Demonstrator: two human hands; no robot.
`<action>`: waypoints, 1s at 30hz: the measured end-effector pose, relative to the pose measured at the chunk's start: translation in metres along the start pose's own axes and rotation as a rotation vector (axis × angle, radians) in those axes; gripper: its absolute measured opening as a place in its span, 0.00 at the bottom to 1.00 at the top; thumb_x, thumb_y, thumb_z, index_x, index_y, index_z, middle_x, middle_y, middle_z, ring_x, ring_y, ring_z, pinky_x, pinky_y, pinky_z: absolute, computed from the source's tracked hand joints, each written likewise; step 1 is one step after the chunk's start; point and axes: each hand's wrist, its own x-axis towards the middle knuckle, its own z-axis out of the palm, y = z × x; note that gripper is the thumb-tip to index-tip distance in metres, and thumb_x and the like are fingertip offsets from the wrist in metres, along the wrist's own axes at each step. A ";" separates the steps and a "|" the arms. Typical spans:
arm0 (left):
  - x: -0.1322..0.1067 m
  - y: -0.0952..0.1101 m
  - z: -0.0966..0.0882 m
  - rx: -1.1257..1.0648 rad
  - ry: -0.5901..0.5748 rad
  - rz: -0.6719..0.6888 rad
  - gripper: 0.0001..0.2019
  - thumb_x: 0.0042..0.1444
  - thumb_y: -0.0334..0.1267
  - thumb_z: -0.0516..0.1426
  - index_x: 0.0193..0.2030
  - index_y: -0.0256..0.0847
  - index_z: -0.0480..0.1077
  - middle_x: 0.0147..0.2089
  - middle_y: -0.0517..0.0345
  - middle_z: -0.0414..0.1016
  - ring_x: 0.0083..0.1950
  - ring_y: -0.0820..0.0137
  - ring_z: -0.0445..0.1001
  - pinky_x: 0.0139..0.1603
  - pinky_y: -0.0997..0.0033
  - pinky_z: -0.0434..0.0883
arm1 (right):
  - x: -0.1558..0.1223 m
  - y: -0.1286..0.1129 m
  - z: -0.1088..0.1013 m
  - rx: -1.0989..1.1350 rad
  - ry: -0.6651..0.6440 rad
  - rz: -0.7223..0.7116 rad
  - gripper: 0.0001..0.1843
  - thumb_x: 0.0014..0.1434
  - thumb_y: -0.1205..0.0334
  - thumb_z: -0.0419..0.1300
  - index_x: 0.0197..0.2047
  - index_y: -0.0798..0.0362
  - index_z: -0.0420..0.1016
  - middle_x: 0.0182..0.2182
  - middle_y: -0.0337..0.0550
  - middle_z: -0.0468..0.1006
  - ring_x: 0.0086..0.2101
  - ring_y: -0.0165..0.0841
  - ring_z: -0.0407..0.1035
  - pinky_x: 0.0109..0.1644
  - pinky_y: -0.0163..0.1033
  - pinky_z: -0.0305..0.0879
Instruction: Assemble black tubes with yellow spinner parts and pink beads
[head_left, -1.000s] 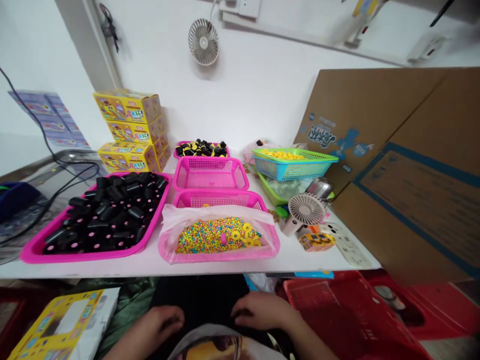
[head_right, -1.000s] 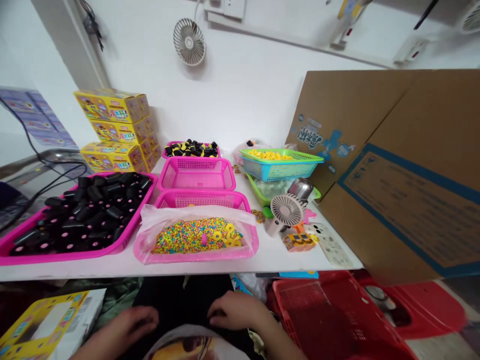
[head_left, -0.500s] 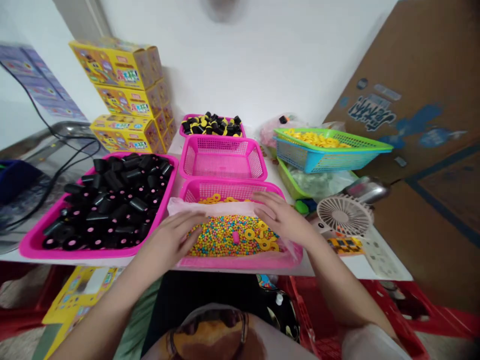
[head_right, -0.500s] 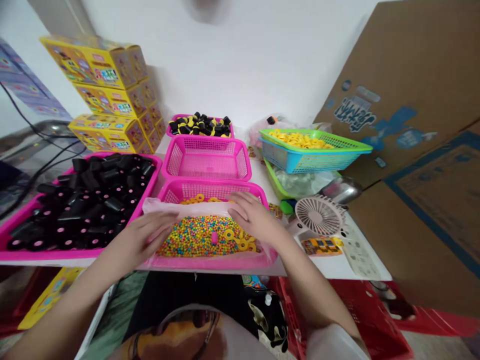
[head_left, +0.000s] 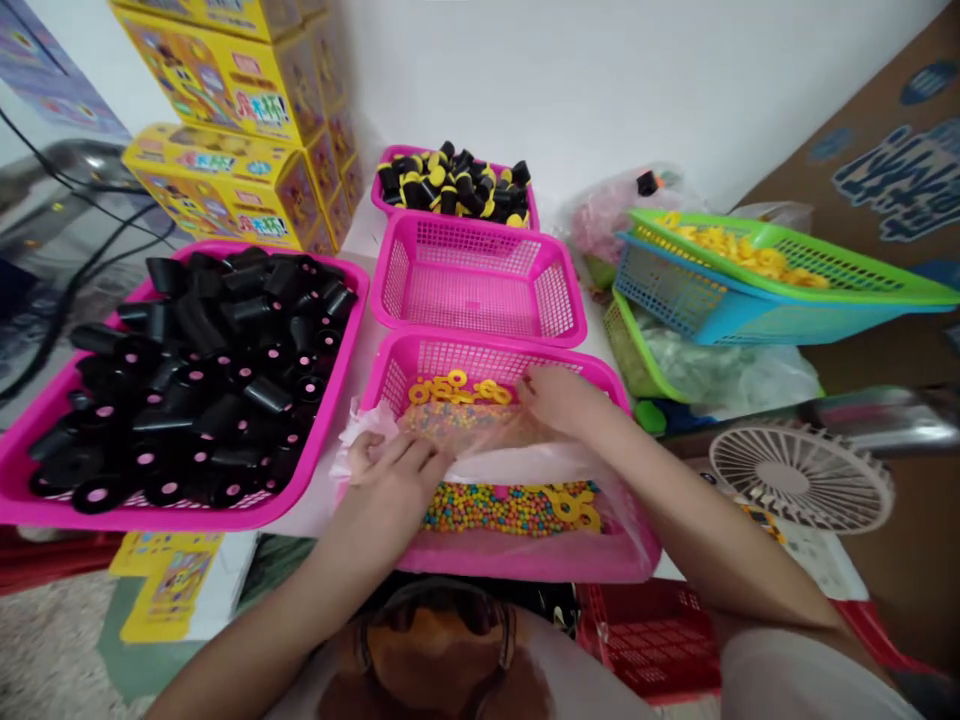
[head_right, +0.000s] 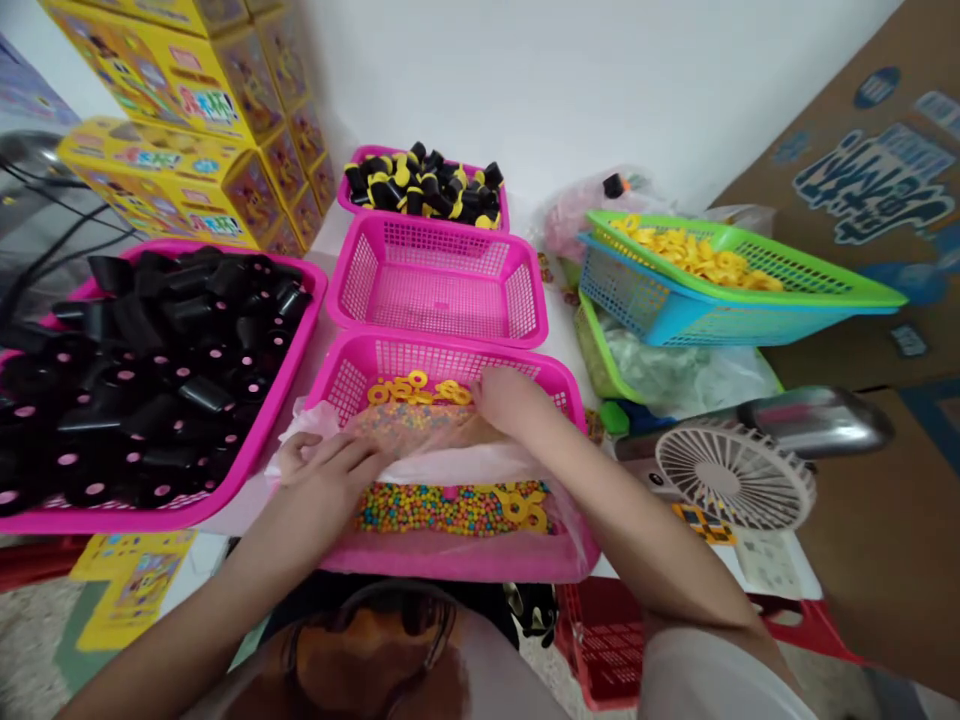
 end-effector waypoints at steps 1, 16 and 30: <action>-0.001 -0.001 -0.002 -0.024 0.007 0.025 0.18 0.67 0.19 0.53 0.50 0.44 0.78 0.46 0.55 0.82 0.51 0.58 0.77 0.58 0.46 0.66 | 0.006 0.003 0.007 -0.006 -0.001 0.046 0.21 0.74 0.58 0.50 0.42 0.60 0.82 0.39 0.65 0.85 0.42 0.49 0.81 0.44 0.48 0.71; -0.002 -0.006 -0.003 -0.057 0.100 0.188 0.10 0.71 0.27 0.52 0.52 0.39 0.73 0.45 0.54 0.80 0.49 0.59 0.74 0.56 0.48 0.65 | 0.011 0.010 0.037 0.030 0.055 0.205 0.14 0.65 0.61 0.66 0.50 0.60 0.75 0.40 0.59 0.85 0.39 0.47 0.81 0.40 0.44 0.73; -0.002 -0.004 -0.003 -0.037 0.085 0.182 0.13 0.71 0.27 0.51 0.52 0.37 0.75 0.46 0.49 0.80 0.50 0.56 0.76 0.59 0.39 0.72 | 0.023 -0.062 0.042 0.245 0.059 -0.198 0.26 0.71 0.56 0.60 0.68 0.58 0.66 0.62 0.60 0.74 0.63 0.45 0.71 0.70 0.52 0.65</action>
